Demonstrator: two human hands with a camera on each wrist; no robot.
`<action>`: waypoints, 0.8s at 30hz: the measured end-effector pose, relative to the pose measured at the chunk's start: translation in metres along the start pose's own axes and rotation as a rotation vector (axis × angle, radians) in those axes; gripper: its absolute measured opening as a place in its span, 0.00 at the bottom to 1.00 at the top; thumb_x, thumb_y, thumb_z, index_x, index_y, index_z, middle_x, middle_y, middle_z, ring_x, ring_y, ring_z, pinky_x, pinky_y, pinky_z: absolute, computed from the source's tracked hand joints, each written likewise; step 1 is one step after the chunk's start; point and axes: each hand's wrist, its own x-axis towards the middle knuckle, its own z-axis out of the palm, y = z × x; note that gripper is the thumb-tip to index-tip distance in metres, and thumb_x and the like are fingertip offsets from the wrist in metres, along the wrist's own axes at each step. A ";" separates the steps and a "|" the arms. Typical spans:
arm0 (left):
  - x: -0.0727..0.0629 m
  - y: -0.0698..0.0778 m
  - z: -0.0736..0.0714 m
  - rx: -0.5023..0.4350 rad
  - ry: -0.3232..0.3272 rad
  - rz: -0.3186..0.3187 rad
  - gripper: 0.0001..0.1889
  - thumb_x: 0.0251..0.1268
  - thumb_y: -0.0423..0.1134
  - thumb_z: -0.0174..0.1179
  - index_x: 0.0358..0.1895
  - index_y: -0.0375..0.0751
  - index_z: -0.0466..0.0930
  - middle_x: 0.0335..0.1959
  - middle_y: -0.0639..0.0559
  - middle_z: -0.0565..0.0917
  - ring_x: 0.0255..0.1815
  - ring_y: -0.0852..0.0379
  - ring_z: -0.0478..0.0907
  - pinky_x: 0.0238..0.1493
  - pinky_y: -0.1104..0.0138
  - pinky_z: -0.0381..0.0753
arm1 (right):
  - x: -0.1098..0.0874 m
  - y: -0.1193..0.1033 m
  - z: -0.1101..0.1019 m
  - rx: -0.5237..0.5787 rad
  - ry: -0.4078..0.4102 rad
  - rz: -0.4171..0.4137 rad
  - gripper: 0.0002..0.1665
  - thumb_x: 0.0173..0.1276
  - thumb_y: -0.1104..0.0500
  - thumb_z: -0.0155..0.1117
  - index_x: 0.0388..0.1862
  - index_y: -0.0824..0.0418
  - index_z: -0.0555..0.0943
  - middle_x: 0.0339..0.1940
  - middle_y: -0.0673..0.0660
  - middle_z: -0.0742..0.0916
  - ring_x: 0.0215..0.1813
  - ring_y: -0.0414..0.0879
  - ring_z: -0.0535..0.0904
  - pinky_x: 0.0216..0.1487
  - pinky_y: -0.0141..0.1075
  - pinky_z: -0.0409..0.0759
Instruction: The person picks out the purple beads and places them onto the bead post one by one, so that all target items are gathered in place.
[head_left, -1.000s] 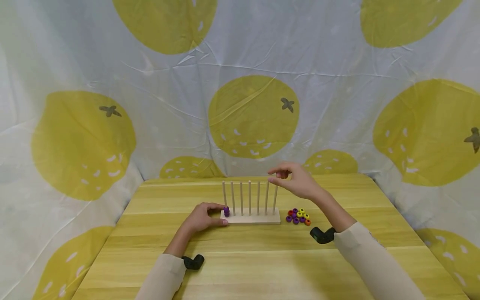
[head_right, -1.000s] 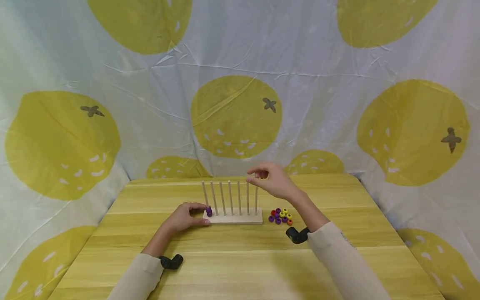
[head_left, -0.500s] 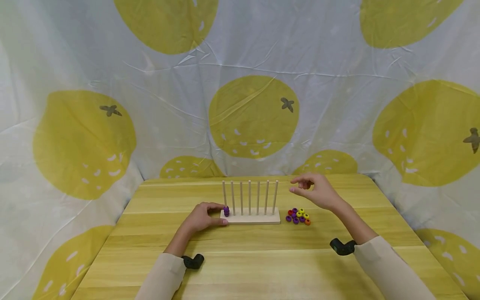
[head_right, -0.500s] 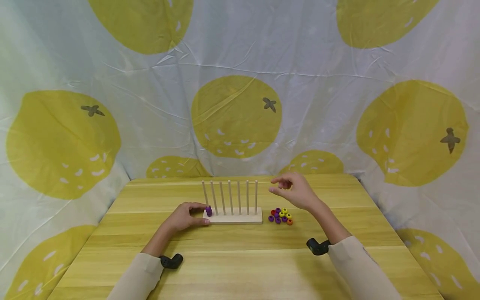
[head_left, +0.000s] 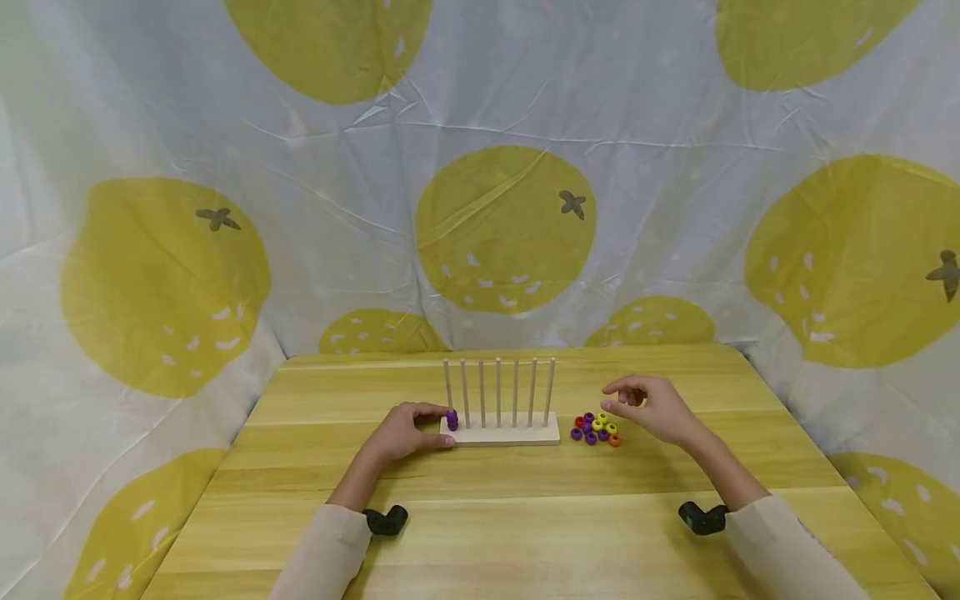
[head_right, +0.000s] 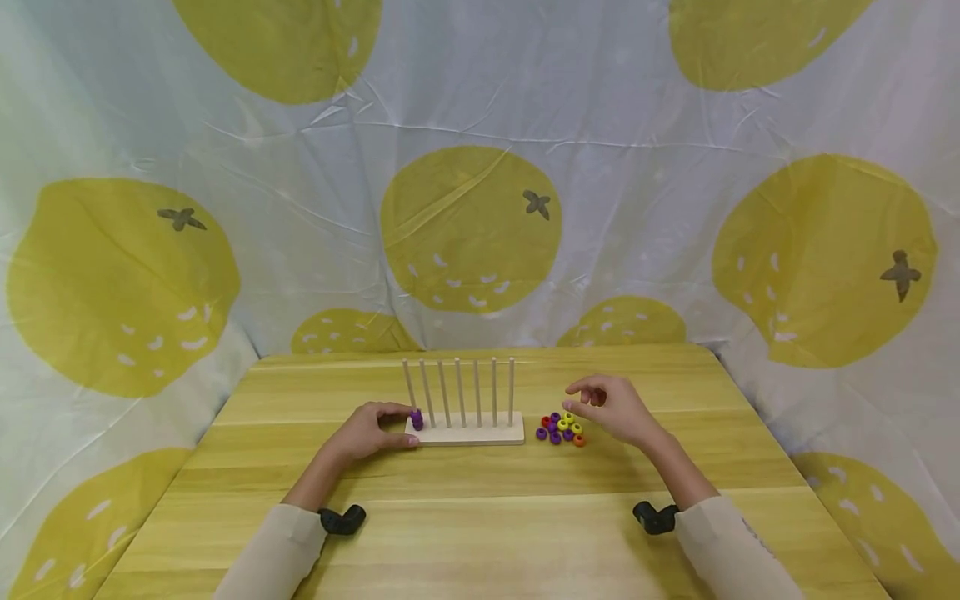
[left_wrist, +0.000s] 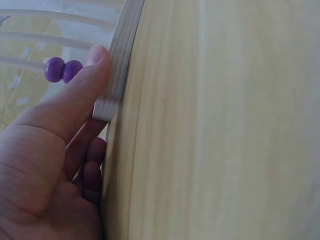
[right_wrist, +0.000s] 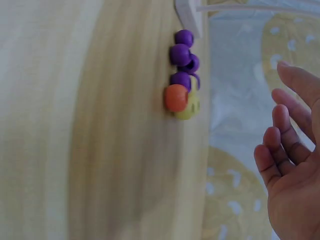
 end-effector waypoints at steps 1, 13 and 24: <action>0.000 0.000 0.000 0.000 0.001 0.001 0.31 0.49 0.56 0.81 0.59 0.57 0.87 0.63 0.49 0.84 0.70 0.43 0.76 0.71 0.47 0.74 | -0.002 0.002 0.002 0.009 -0.006 0.003 0.22 0.71 0.45 0.72 0.53 0.60 0.88 0.30 0.49 0.82 0.32 0.44 0.74 0.32 0.33 0.75; 0.000 -0.001 -0.001 0.015 -0.005 -0.002 0.31 0.50 0.57 0.80 0.61 0.57 0.86 0.63 0.51 0.85 0.70 0.45 0.77 0.71 0.47 0.74 | -0.024 0.029 0.020 0.045 0.001 0.048 0.14 0.70 0.55 0.73 0.50 0.60 0.88 0.30 0.51 0.82 0.31 0.40 0.74 0.32 0.31 0.76; 0.000 0.000 -0.001 0.006 -0.014 0.001 0.31 0.50 0.56 0.80 0.60 0.57 0.86 0.63 0.50 0.84 0.70 0.44 0.76 0.72 0.47 0.74 | -0.029 0.045 0.030 0.053 -0.029 0.071 0.15 0.67 0.54 0.76 0.50 0.57 0.88 0.31 0.50 0.82 0.31 0.39 0.74 0.31 0.30 0.76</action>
